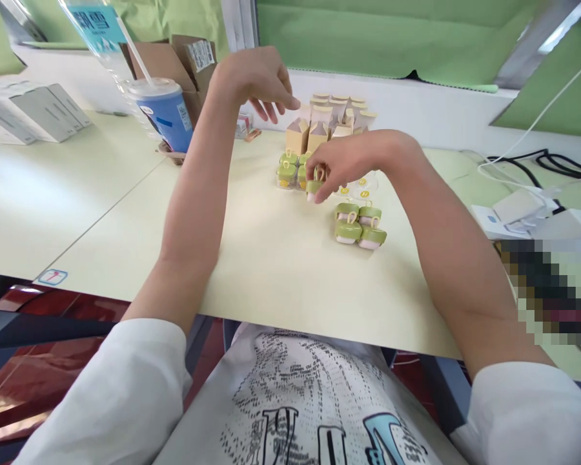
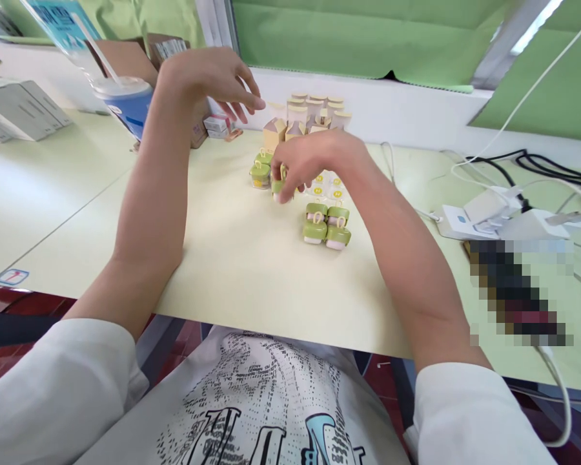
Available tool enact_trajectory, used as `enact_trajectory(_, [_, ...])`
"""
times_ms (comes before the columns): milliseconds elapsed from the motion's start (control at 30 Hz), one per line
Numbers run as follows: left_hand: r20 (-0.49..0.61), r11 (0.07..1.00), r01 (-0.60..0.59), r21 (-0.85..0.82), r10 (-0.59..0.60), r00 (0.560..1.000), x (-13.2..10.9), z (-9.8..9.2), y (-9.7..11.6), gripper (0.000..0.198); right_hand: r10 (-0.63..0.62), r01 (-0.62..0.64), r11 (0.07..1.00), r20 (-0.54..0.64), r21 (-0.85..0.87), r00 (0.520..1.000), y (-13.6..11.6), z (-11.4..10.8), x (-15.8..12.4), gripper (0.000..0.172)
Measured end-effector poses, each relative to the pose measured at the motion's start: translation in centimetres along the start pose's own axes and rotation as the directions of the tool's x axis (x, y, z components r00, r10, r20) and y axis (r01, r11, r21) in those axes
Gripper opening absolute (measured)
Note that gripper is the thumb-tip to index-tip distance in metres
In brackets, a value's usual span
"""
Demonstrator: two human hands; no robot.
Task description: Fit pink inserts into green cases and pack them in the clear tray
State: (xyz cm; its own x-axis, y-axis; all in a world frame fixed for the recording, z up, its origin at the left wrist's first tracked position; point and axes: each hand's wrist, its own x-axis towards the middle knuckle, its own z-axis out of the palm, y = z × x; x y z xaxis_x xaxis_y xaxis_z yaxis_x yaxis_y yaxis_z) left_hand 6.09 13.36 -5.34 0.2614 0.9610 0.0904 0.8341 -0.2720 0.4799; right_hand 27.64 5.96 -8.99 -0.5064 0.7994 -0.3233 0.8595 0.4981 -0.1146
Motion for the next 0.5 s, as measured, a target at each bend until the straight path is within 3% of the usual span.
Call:
enact_trajectory(100, [0.090, 0.934, -0.214, -0.287, 0.249, 0.964, -0.4, 0.7, 0.6, 0.026, -0.033, 0.088, 0.979, -0.285, 0.183, 0.958, 1.6, -1.4, -1.4, 0.076])
enact_trajectory(200, [0.146, 0.742, -0.253, -0.621, 0.426, 0.893, -0.9, 1.6, 2.5, 0.046, 0.030, 0.164, 0.953, -0.620, 0.253, 0.784, 3.1, -2.1, -2.2, 0.085])
enact_trajectory(267, [0.130, 0.660, -0.191, -0.726, 0.405, 0.905, -1.4, 1.7, 4.0, 0.053, 0.085, 0.159, 0.953, -0.729, 0.259, 0.680, 4.0, -2.2, -2.2, 0.090])
enact_trajectory(333, [0.074, 0.681, -0.159, -0.715, 0.300, 0.951, -2.3, 1.1, 5.2, 0.057, 0.130, 0.134, 0.954, -0.771, 0.269, 0.623, 4.8, -2.2, -1.9, 0.091])
enact_trajectory(433, [-0.108, 0.808, -0.165, -0.565, 0.126, 0.986, -3.9, -0.6, 5.7, 0.058, 0.155, 0.185, 0.928, -0.785, 0.324, 0.600, 5.3, -2.1, -1.7, 0.083])
enact_trajectory(500, [-0.130, 0.847, -0.168, -0.504, 0.117, 0.985, -4.8, -1.6, 5.3, 0.061, 0.138, 0.241, 0.904, -0.773, 0.353, 0.619, 4.9, -2.0, -1.7, 0.076])
